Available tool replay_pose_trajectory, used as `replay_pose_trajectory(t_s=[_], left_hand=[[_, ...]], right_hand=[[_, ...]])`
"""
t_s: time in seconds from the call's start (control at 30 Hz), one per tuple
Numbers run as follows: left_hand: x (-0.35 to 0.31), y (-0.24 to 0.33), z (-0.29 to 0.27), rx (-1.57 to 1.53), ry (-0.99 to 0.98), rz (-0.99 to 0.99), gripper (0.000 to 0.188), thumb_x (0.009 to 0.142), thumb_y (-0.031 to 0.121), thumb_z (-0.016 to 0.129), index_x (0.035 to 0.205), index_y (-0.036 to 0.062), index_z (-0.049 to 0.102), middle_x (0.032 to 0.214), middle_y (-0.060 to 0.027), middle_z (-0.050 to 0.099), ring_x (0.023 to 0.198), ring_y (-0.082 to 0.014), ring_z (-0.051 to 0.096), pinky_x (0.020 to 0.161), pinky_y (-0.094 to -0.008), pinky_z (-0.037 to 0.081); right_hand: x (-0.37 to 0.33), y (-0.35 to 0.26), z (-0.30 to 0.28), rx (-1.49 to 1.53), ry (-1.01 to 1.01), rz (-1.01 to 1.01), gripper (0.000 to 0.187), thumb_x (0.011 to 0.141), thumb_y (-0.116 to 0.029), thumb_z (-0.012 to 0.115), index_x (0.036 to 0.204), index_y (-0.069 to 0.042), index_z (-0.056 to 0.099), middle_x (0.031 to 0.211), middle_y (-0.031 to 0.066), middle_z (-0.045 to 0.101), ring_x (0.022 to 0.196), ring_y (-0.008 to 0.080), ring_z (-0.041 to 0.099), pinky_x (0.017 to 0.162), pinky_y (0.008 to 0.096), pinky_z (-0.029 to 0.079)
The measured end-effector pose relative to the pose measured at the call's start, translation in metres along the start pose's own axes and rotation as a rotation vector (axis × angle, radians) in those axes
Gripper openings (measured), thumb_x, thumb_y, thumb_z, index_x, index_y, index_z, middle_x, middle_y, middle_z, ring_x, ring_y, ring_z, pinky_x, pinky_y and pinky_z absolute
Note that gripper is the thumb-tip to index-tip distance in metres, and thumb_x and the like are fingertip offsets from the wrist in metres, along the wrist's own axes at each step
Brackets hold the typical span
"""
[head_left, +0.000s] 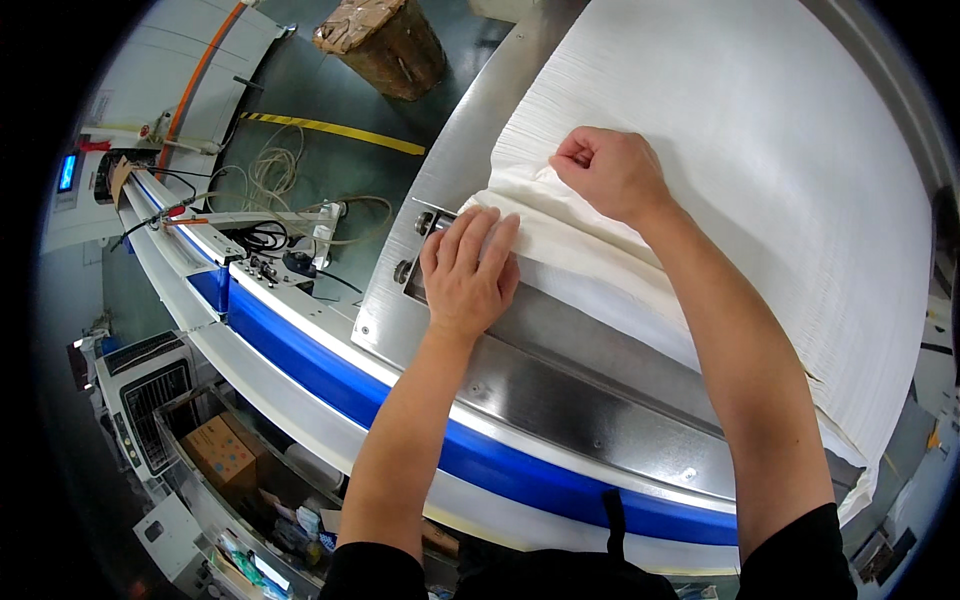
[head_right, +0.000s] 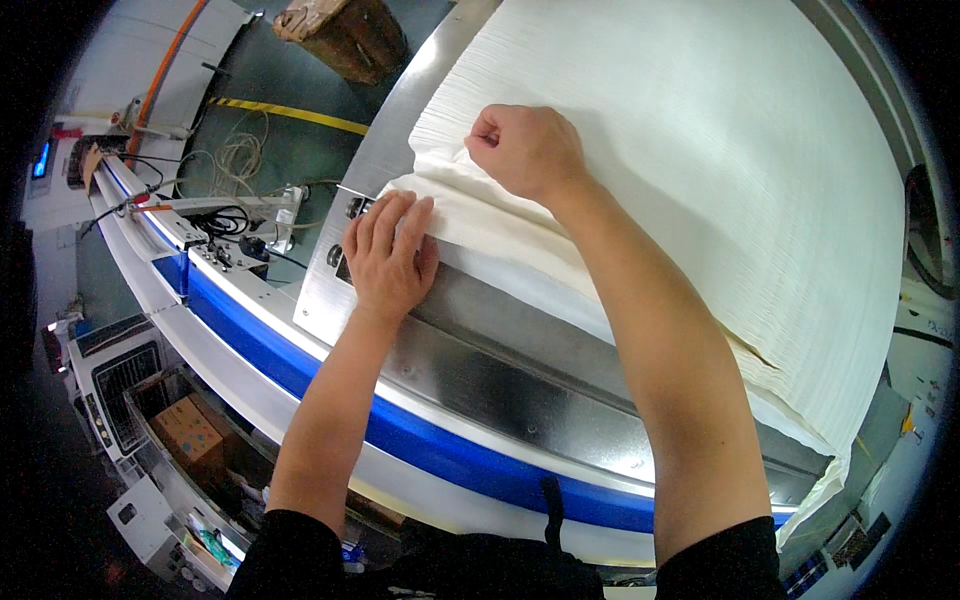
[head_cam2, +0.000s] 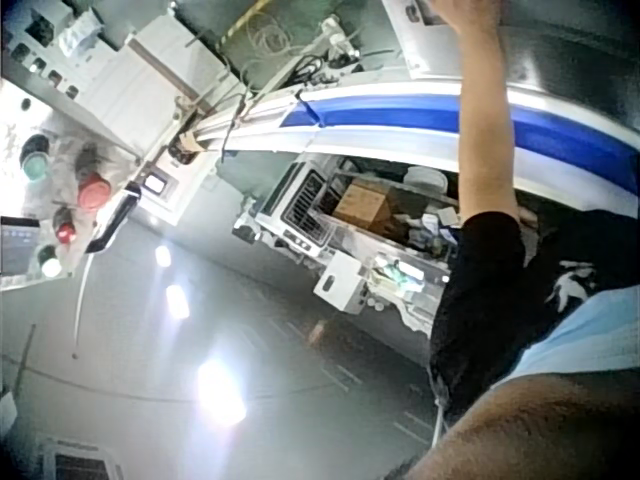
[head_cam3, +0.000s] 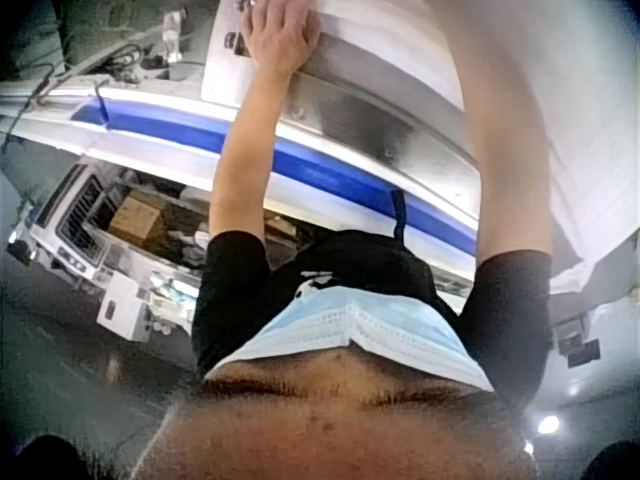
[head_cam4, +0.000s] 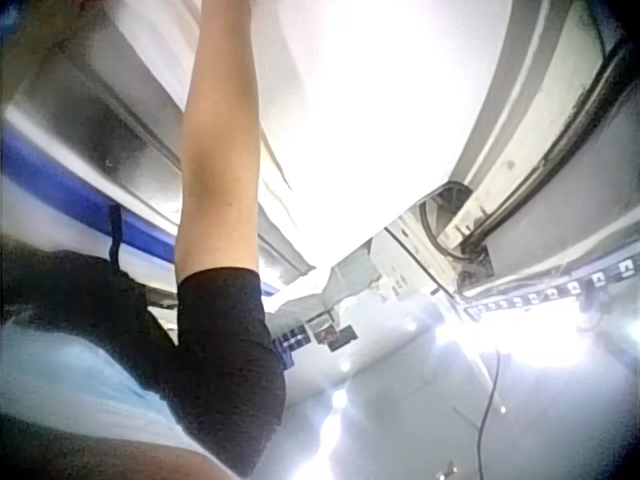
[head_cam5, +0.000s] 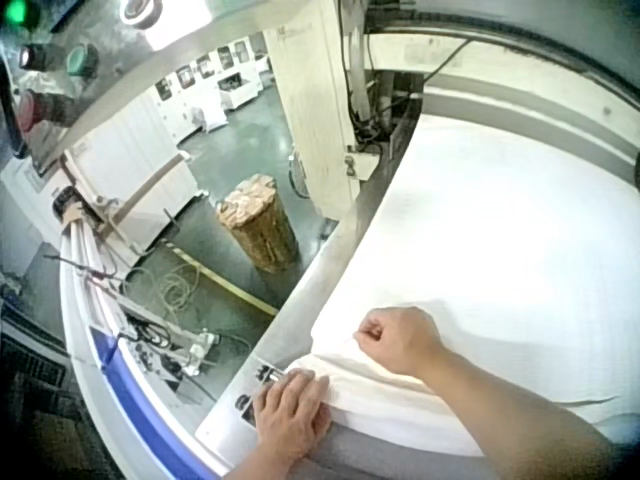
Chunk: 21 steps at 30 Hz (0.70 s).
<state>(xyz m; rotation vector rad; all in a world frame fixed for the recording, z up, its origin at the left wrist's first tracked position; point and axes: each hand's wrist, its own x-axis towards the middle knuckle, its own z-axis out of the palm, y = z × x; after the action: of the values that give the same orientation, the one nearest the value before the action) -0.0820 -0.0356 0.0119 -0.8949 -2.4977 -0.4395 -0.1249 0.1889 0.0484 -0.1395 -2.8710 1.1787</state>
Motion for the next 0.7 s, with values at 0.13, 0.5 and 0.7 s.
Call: replay_pose_trajectory(t_s=[0.13,0.5,0.7], left_hand=[[0.005,-0.006,-0.003,0.025,-0.062,0.027,0.049,0.076,0.019,0.065,0.125,0.0181,0.059,0.121,-0.0024,0.058,0.115,-0.0216,0.053,0.097,-0.0413,0.035],[0.027,0.002,0.007,0.013,-0.050,-0.006,0.056,0.076,0.019,0.066,0.130,0.0145,0.053,0.120,-0.0045,0.058,0.112,-0.0240,0.054,0.096,-0.0416,0.034],[0.032,0.002,0.010,0.014,-0.044,0.015,0.046,0.075,0.018,0.066,0.121,0.0142,0.057,0.118,-0.0042,0.058,0.112,-0.0231,0.054,0.095,-0.0406,0.036]], right_hand=[[-0.012,-0.005,-0.002,0.066,-0.028,0.005,0.017,0.081,-0.027,0.067,0.084,-0.010,0.070,0.078,0.0072,0.070,0.072,0.0266,0.067,0.068,0.0384,0.053],[-0.021,-0.001,-0.004,0.057,-0.002,-0.044,0.014,0.080,-0.023,0.066,0.084,-0.010,0.068,0.080,0.0078,0.070,0.076,0.0277,0.067,0.070,0.0398,0.053],[-0.022,-0.001,0.000,0.000,0.031,-0.038,0.011,0.080,-0.021,0.066,0.082,-0.010,0.068,0.077,0.0066,0.069,0.072,0.0257,0.066,0.067,0.0381,0.053]])
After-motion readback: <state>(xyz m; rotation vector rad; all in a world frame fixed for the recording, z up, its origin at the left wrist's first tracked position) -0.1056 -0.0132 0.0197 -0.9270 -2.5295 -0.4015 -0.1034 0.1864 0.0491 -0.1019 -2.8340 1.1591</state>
